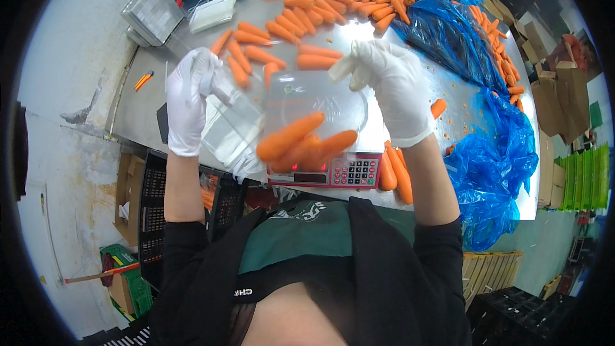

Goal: The person weighs carrots on a digital scale, places them into plastic bags, and then puts the filled bags into a black crate.

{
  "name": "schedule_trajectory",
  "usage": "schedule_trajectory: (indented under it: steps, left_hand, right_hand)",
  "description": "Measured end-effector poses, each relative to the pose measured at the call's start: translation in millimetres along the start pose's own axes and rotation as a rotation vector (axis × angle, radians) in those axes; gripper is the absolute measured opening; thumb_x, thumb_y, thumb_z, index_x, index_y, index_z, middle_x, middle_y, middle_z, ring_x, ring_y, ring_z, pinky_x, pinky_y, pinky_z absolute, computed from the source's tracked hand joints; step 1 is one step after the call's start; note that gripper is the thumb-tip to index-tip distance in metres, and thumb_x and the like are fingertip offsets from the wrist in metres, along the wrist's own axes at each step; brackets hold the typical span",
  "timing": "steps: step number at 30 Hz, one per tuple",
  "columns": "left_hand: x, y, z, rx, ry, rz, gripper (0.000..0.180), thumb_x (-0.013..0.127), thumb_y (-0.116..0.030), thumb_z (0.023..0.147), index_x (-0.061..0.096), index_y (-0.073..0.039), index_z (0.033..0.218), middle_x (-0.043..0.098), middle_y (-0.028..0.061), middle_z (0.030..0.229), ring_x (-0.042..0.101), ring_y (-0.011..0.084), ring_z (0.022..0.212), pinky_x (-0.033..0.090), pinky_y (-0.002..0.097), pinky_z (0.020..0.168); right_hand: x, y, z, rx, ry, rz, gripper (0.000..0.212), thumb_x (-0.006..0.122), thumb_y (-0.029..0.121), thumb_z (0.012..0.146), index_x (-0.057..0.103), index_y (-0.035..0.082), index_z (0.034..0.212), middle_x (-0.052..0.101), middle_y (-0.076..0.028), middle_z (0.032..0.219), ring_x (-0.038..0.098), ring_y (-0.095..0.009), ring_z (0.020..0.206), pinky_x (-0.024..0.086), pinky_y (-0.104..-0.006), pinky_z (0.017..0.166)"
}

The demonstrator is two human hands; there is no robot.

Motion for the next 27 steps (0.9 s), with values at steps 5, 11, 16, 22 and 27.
schedule_trajectory:
  steps: [5,11,16,22,27]
  left_hand:
    - [-11.7,102.3,-61.5,-0.293,-0.211,0.082,0.023,0.054,-0.014,0.094,0.059,0.002,0.078,0.055,0.0040,0.061,0.054,0.0127,0.049,0.043,0.0260,0.043]
    - [-11.4,213.3,-134.8,-0.534,-0.288,0.132,0.031,0.061,-0.013,0.090,0.056,-0.001,0.062,0.055,0.0030,0.054,0.051,0.0091,0.042,0.036,0.0241,0.042]
    - [-28.4,195.9,-126.4,-0.567,-0.203,0.347,0.015,0.068,-0.015,0.086,0.062,-0.003,0.081,0.061,0.0020,0.063,0.052,0.0051,0.054,0.039,0.0227,0.050]
    - [23.3,91.0,-107.1,0.440,0.028,1.013,0.040,0.070,-0.020,0.082,0.064,-0.011,0.120,0.057,0.0136,0.126,0.049,0.0373,0.119,0.038,0.0459,0.102]
    - [68.7,163.7,-91.2,0.353,0.462,1.034,0.052,0.065,-0.045,0.079,0.061,-0.022,0.126,0.042,0.0105,0.144,0.031,0.0374,0.137,0.025,0.0510,0.111]
  right_hand:
    - [-12.8,-101.2,-50.1,0.354,-0.097,-0.072,0.029,0.054,0.023,0.090,0.063,0.001,0.074,0.066,-0.009,0.068,0.057,-0.010,0.061,0.044,-0.0247,0.060]
    - [-30.0,-204.6,-110.2,0.592,-0.294,0.028,0.020,0.059,0.007,0.081,0.057,0.003,0.062,0.052,-0.005,0.050,0.054,-0.016,0.038,0.037,-0.0266,0.036]
    - [-51.6,-217.3,-113.0,0.631,-0.251,-0.090,0.024,0.060,0.010,0.082,0.056,0.002,0.060,0.051,-0.004,0.049,0.052,-0.014,0.038,0.038,-0.0255,0.039]
    - [-41.4,-157.3,-117.7,0.095,-0.126,-0.778,0.025,0.063,0.021,0.086,0.065,0.000,0.100,0.057,-0.006,0.058,0.057,-0.014,0.051,0.044,-0.0303,0.047]
    - [16.1,-185.1,-140.7,-0.137,0.639,-1.290,0.076,0.061,0.019,0.084,0.020,-0.004,0.145,0.053,-0.012,0.064,0.056,-0.026,0.056,0.047,-0.0398,0.051]
Point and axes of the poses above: each hand's wrist, its own z-axis towards the middle knuckle, its own x-axis out of the palm, y = z × x, the point moved 9 cm from there along z, towards the middle knuckle
